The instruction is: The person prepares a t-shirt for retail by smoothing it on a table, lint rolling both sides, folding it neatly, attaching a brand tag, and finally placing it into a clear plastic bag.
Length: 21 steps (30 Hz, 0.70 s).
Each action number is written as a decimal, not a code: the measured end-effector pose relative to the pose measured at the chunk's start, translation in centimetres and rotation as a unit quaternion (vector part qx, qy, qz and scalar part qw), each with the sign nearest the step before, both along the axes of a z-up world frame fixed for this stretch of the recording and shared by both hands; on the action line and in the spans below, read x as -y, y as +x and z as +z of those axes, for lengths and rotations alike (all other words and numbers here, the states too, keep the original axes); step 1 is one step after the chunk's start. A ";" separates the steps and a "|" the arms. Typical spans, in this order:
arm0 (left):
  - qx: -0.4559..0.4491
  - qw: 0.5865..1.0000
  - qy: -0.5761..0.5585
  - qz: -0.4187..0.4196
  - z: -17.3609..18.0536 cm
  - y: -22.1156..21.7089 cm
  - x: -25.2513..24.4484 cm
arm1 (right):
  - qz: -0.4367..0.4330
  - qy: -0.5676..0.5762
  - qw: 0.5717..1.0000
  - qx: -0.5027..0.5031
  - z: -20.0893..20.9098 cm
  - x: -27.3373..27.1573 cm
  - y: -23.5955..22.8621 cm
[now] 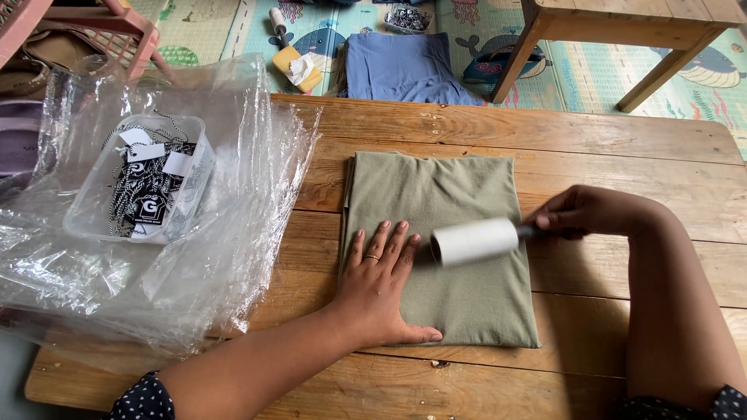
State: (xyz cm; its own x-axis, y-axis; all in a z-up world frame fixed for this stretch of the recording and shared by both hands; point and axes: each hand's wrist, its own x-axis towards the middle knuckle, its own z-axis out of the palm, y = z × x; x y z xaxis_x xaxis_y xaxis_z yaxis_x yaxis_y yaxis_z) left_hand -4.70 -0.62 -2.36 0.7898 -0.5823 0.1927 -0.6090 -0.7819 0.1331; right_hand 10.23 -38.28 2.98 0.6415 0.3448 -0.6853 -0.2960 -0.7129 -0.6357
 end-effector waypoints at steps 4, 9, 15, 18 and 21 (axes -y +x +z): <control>-0.024 1.000 -0.006 -0.005 0.1 0.1 0.0 | -0.104 -0.042 0.974 0.197 0.4 -2.0 0.4; -0.023 1.000 -0.004 0.002 0.6 0.3 0.0 | -0.226 -0.006 0.913 0.340 1.5 -1.1 0.0; 0.005 1.000 0.006 0.001 -0.2 0.1 -0.1 | 0.123 0.201 0.966 0.109 -0.4 5.0 -0.1; -0.035 0.999 -0.003 -0.005 0.7 0.2 0.0 | 0.100 0.041 0.992 -0.070 -1.2 3.7 0.0; -0.038 0.999 -0.009 -0.003 0.4 0.1 0.0 | 0.044 0.015 0.999 -0.012 -1.0 2.9 0.3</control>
State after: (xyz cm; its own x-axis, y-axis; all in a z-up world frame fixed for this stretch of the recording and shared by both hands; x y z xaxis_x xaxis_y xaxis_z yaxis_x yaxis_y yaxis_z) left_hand -4.65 -0.64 -1.92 0.7993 -0.5837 0.1425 -0.6009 -0.7754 0.1942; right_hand 10.55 -41.17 1.98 0.5919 0.4196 -0.6882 -0.2482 -0.7174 -0.6509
